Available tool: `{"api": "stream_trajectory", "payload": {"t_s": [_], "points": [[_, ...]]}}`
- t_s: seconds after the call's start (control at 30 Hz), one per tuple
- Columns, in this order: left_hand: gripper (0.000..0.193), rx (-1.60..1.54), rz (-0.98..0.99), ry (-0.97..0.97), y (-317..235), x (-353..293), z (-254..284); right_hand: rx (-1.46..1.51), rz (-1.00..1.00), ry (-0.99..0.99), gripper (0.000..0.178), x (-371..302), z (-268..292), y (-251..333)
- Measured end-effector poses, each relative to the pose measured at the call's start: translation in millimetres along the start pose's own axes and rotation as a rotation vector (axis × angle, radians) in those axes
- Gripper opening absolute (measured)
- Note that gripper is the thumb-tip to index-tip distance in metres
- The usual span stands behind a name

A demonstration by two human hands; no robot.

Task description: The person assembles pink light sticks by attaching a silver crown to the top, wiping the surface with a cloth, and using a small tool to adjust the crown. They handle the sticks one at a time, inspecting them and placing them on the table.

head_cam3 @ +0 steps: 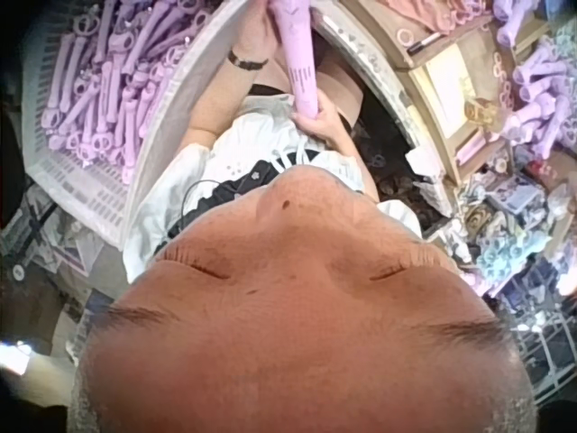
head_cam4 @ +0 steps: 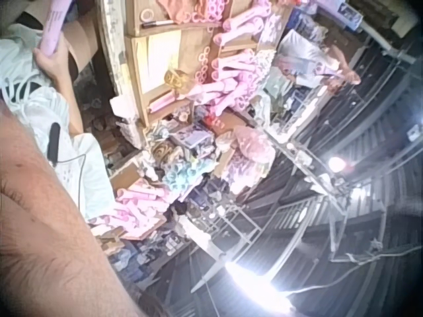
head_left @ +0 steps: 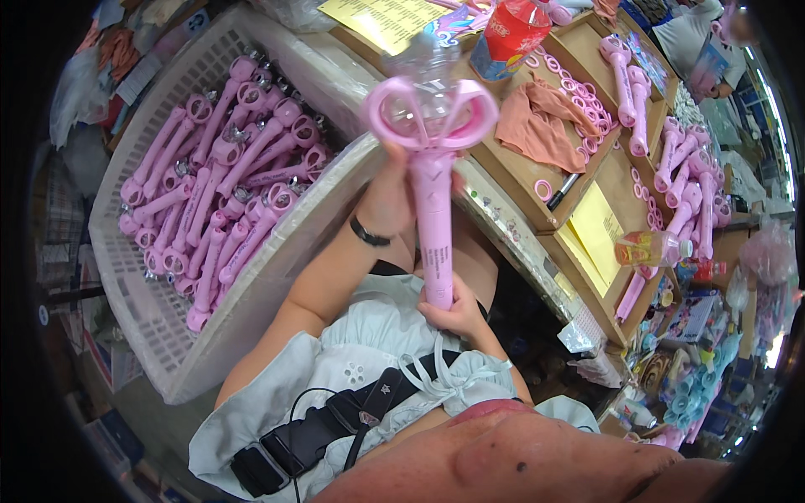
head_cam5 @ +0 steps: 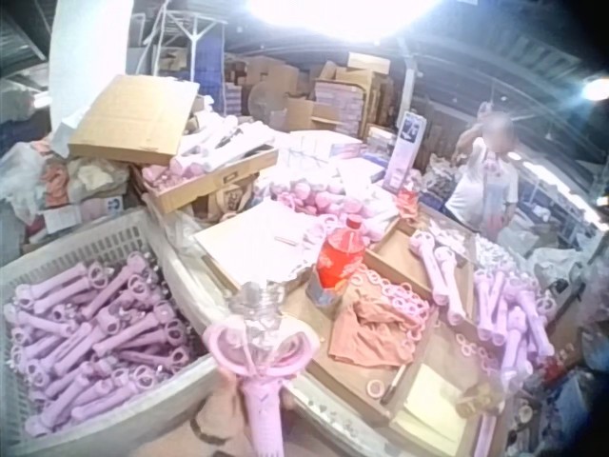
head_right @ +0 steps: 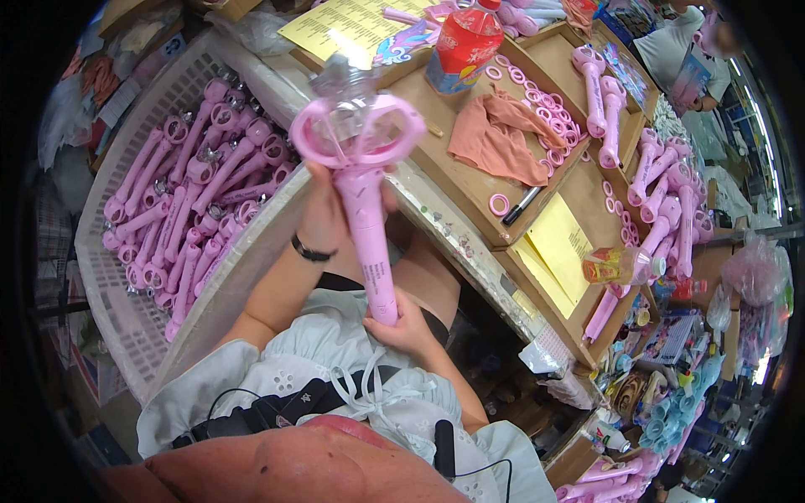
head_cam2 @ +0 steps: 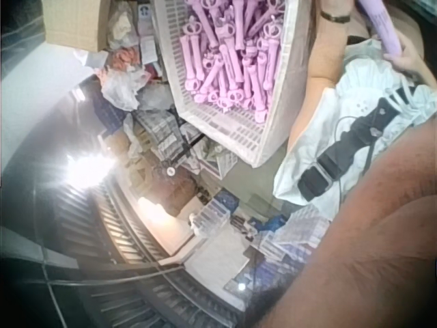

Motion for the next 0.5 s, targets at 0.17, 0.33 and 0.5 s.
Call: {"api": "stream_trajectory", "payload": {"t_s": [0.17,0.33,0.5], "points": [[0.080,-0.010,-0.025,-0.059,-15.8,17.1,20.1,0.189,-0.055,0.130,0.048,-1.1,-1.9,1.4],[0.057,0.344,-0.292,-0.279,-52.9,14.5,42.9,0.722,-0.177,0.382,0.049,-12.9,-11.2,-1.0],[0.061,0.482,-0.284,-0.263,-53.7,14.8,40.1,1.009,-0.224,0.527,0.052,-21.7,-17.9,-15.2]]}}
Point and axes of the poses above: each hand's wrist, its own x-axis towards the middle knuckle, its own z-axis out of the back of the hand, y = z × x, the point moved 9 cm from there along x, towards the middle knuckle, and after that the axes turned 1 degree about -y, right-handed, at the moved point
